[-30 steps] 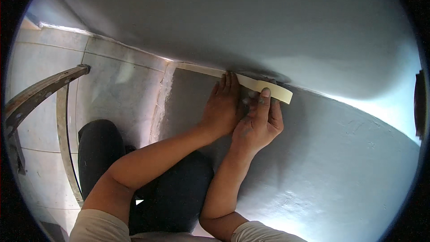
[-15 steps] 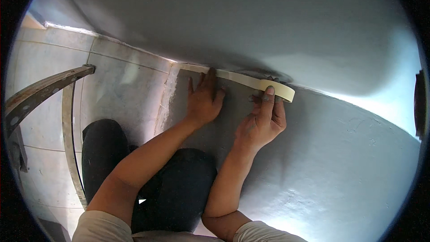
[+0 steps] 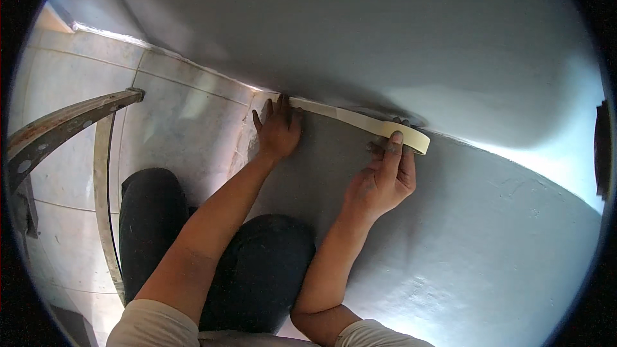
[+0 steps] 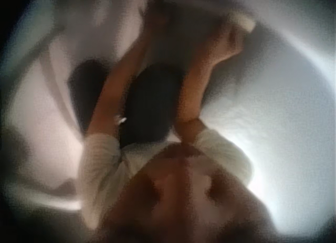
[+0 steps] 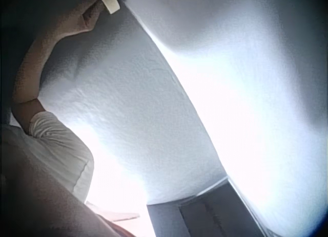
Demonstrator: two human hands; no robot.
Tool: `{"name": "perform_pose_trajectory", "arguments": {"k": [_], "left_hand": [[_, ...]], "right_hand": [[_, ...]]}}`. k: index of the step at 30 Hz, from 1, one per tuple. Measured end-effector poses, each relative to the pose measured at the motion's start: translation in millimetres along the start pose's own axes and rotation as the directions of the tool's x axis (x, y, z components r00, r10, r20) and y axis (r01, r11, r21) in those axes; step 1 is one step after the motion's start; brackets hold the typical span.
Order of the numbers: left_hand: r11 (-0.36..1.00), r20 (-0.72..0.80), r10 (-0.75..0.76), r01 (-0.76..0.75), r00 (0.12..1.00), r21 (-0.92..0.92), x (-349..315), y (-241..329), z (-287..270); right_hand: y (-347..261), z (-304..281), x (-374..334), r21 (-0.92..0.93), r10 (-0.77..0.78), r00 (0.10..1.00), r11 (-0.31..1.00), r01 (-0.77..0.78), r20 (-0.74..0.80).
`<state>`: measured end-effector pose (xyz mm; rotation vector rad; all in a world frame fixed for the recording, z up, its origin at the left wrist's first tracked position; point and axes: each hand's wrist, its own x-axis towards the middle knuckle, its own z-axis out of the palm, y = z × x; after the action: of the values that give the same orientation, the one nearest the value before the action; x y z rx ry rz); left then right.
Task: The person applies masking tape along the wall, moves a ladder, and applies masking tape along the ceiling edge by hand.
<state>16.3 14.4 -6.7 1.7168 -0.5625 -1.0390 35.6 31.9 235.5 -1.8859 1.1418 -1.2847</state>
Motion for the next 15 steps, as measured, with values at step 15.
{"name": "perform_pose_trajectory", "arguments": {"k": [15], "left_hand": [[0.957,0.176,-0.217,0.245,0.96,-0.156,22,7,0]], "right_hand": [[-2,-2,-1,-0.029,-0.014,1.0,0.999,0.014,0.0]]}}
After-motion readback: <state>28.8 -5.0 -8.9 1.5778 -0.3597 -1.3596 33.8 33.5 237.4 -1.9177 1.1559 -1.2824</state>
